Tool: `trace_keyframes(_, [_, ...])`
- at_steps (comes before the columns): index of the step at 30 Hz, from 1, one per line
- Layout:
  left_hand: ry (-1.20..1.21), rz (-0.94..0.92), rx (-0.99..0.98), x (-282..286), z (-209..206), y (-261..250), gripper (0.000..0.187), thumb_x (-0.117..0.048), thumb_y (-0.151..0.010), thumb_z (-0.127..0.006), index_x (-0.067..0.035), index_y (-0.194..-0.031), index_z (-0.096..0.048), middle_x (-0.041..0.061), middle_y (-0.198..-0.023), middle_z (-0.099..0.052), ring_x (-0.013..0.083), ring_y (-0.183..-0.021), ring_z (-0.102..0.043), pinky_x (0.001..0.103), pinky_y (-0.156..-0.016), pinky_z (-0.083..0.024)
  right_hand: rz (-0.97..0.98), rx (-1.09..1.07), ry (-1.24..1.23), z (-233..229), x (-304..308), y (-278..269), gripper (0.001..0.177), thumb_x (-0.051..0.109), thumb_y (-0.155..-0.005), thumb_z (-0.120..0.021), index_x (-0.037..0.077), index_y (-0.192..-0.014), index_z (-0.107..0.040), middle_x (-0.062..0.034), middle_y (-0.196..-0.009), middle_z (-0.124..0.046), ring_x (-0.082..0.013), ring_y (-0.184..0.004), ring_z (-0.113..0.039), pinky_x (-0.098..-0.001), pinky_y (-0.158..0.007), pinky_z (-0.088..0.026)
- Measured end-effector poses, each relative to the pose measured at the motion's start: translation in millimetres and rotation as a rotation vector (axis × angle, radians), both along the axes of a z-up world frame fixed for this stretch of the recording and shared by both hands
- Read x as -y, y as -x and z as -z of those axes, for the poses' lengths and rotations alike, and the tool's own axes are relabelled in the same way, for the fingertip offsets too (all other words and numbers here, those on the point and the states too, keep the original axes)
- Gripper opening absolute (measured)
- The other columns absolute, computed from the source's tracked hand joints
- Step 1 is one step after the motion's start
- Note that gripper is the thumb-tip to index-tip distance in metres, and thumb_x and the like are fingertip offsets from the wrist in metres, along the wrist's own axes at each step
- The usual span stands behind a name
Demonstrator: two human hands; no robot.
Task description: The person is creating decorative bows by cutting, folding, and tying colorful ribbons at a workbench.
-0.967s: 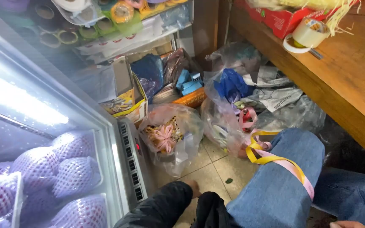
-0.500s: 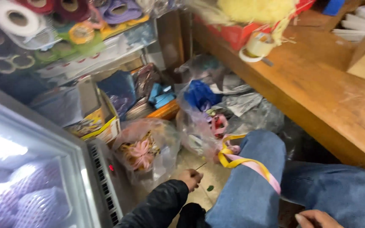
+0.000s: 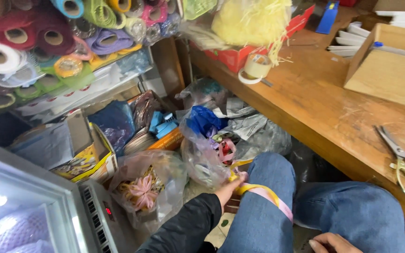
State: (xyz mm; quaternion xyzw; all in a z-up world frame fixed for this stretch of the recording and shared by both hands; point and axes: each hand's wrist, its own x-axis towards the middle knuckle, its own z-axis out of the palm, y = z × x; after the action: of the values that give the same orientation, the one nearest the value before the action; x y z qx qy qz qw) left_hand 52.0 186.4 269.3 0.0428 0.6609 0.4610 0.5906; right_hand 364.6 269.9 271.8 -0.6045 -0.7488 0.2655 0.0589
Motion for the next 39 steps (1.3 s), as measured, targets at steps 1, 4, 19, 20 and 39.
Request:
trace_keyframes(1, [-0.062,-0.051,0.001,-7.5,7.8,-5.2,0.100,-0.065,-0.067,-0.077,-0.029,-0.157,-0.051,0.002,-0.156,-0.060,0.0198,-0.139,-0.057,0.036,-0.114,-0.045,0.020,0.003,0.049,-3.8,0.3,1.2,0.011,0.025,-0.083,-0.085,0.020,-0.077,-0.093,0.0057,-0.073,-0.084,-0.0051,-0.066,-0.073,-0.0161,-0.069,-0.057])
trace_keyframes(4, [-0.173,-0.423,-0.079,-57.4,122.0,13.3,0.062,-0.001,-0.066,-0.079,-0.015,-0.125,-0.072,0.012,-0.105,-0.077,0.0254,-0.086,-0.075,0.037,-0.071,-0.062,0.049,0.070,0.033,-10.5,4.0,8.0,0.010,0.031,-0.083,-0.085,0.023,-0.077,-0.088,0.0083,-0.074,-0.083,-0.0046,-0.067,-0.072,-0.0146,-0.073,-0.056])
trace_keyframes(19, [-0.389,-0.519,0.010,-74.3,-24.2,62.4,0.057,-0.005,-0.078,-0.082,-0.019,-0.130,-0.064,0.011,-0.091,-0.072,0.0233,-0.074,-0.066,0.039,-0.062,-0.049,-0.236,-0.368,0.254,31.4,-47.9,72.4,0.015,0.026,-0.082,-0.092,0.023,-0.086,-0.078,0.0076,-0.071,-0.069,-0.0061,-0.067,-0.057,-0.0235,-0.069,-0.048])
trace_keyframes(20, [-0.391,-0.512,0.011,-66.9,-49.9,61.6,0.057,-0.005,-0.078,-0.082,-0.019,-0.130,-0.064,0.011,-0.091,-0.072,0.0233,-0.074,-0.066,0.039,-0.062,-0.049,-0.231,-0.370,0.252,31.1,-48.7,65.8,0.015,0.026,-0.082,-0.092,0.023,-0.086,-0.078,0.0076,-0.071,-0.069,-0.0061,-0.067,-0.057,-0.0235,-0.069,-0.048])
trace_keyframes(39, [-0.424,-0.165,-0.685,-54.6,-146.9,107.2,0.025,-0.006,-0.099,-0.064,-0.006,-0.120,-0.078,0.011,-0.106,-0.083,0.0198,-0.095,-0.077,0.033,-0.085,-0.062,-0.055,-0.746,0.654,-28.1,-34.7,35.4,0.013,0.007,-0.096,-0.081,-0.006,-0.099,-0.082,-0.0142,-0.073,-0.071,-0.0209,-0.064,-0.061,-0.0323,-0.062,-0.049])
